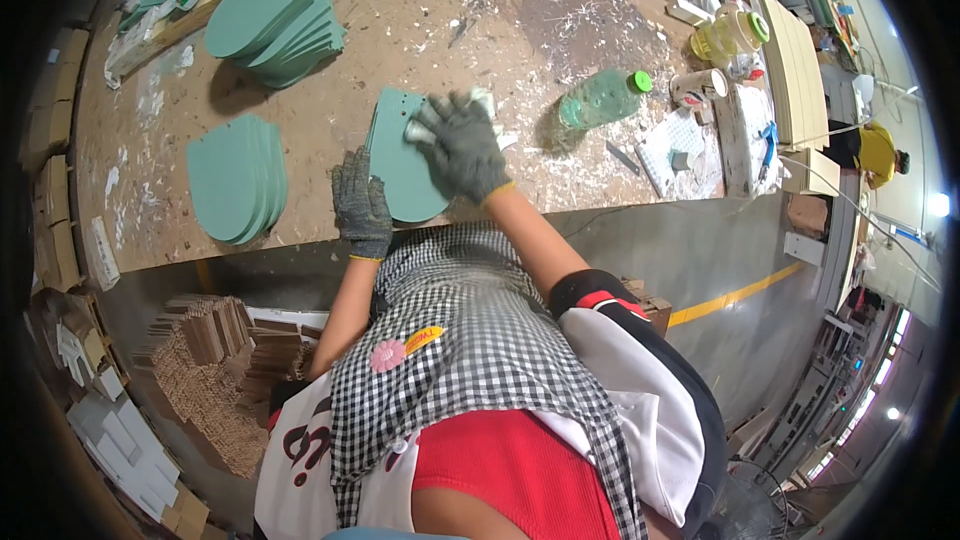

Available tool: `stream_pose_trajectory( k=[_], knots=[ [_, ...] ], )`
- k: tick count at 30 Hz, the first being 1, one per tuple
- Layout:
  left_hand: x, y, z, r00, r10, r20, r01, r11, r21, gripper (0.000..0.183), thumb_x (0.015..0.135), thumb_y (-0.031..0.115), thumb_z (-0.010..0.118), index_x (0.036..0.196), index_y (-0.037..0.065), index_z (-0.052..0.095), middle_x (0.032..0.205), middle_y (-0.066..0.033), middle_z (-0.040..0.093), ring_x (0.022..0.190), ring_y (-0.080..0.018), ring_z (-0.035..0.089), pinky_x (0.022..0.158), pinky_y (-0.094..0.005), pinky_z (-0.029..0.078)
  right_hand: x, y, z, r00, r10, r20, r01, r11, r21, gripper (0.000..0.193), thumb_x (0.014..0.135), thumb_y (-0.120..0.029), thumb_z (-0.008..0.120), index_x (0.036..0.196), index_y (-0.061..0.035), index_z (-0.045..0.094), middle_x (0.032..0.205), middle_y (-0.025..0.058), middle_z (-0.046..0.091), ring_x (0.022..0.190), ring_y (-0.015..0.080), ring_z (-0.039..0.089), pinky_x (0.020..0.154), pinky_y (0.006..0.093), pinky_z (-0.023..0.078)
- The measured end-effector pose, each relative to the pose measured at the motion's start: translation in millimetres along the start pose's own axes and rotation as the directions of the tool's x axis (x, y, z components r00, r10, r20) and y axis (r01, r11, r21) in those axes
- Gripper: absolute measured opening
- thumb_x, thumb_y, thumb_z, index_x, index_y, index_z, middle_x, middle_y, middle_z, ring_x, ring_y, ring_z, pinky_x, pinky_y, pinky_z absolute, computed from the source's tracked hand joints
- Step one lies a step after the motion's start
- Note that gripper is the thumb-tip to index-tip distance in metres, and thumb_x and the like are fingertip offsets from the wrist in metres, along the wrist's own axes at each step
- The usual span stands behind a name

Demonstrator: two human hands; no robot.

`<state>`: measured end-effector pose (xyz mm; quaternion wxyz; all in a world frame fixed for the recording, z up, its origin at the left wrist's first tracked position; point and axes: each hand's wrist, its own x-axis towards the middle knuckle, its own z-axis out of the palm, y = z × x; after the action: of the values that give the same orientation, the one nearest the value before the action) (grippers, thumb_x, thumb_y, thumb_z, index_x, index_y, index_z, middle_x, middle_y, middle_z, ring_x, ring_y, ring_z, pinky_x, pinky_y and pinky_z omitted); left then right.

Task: The person wipes several green plastic components one at a time using a white cloth and a liquid from a bottle, then places the finished pieces into a stack on the workbench.

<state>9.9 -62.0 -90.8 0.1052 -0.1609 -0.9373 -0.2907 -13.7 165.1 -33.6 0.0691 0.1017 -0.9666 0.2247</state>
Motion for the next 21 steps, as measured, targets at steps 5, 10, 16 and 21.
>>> stream_pose_trajectory(
  k=[5, 10, 16, 21],
  knots=[
    [-4.4, -5.7, 3.8, 0.999, -0.015, -0.039, 0.016, 1.000, 0.014, 0.051, 0.097, 0.021, 0.049, 0.143, 0.000, 0.050, 0.147, -0.0152, 0.053, 0.138, -0.0327, 0.047, 0.121, -0.0511, 0.027, -3.9, -56.6, 32.6, 0.957, -0.272, 0.103, 0.272, 0.962, 0.010, 0.057, 0.091, -0.036, 0.064, 0.143, -0.0140, 0.055, 0.149, 0.0103, 0.053, 0.143, 0.0312, 0.044, 0.125, 0.0495, 0.019],
    [-2.7, 3.4, -0.1, 1.000, -0.015, -0.004, 0.015, 1.000, 0.025, 0.050, 0.096, 0.020, 0.052, 0.142, 0.001, 0.052, 0.146, -0.0166, 0.054, 0.138, -0.0324, 0.047, 0.121, -0.0501, 0.028, 75.3, -7.4, 32.2, 0.990, -0.136, 0.021, 0.134, 0.985, 0.105, 0.032, 0.092, -0.037, 0.062, 0.114, -0.0148, 0.070, 0.119, 0.0103, 0.068, 0.108, 0.0318, 0.063, 0.093, 0.0439, 0.050],
    [-9.3, -4.0, 10.0, 0.998, -0.036, -0.049, 0.039, 0.998, 0.057, 0.051, 0.094, 0.020, 0.054, 0.141, -0.001, 0.052, 0.144, -0.0182, 0.054, 0.138, -0.0349, 0.046, 0.120, -0.0507, 0.028, 57.9, -40.9, 35.8, 0.982, -0.179, 0.052, 0.186, 0.954, -0.236, 0.035, 0.090, -0.039, 0.066, 0.120, -0.0225, 0.068, 0.123, 0.0069, 0.069, 0.113, 0.0332, 0.064, 0.100, 0.0501, 0.048],
    [0.4, 10.5, -8.9, 0.998, -0.030, -0.049, 0.030, 1.000, 0.004, 0.051, 0.095, 0.018, 0.054, 0.143, 0.001, 0.051, 0.146, -0.0197, 0.052, 0.138, -0.0363, 0.046, 0.119, -0.0496, 0.030, 50.6, 13.0, 27.7, 0.976, -0.188, -0.110, 0.187, 0.982, -0.017, 0.028, 0.090, -0.029, 0.066, 0.115, -0.0180, 0.072, 0.125, 0.0096, 0.069, 0.106, 0.0310, 0.067, 0.095, 0.0443, 0.051]
  ],
)
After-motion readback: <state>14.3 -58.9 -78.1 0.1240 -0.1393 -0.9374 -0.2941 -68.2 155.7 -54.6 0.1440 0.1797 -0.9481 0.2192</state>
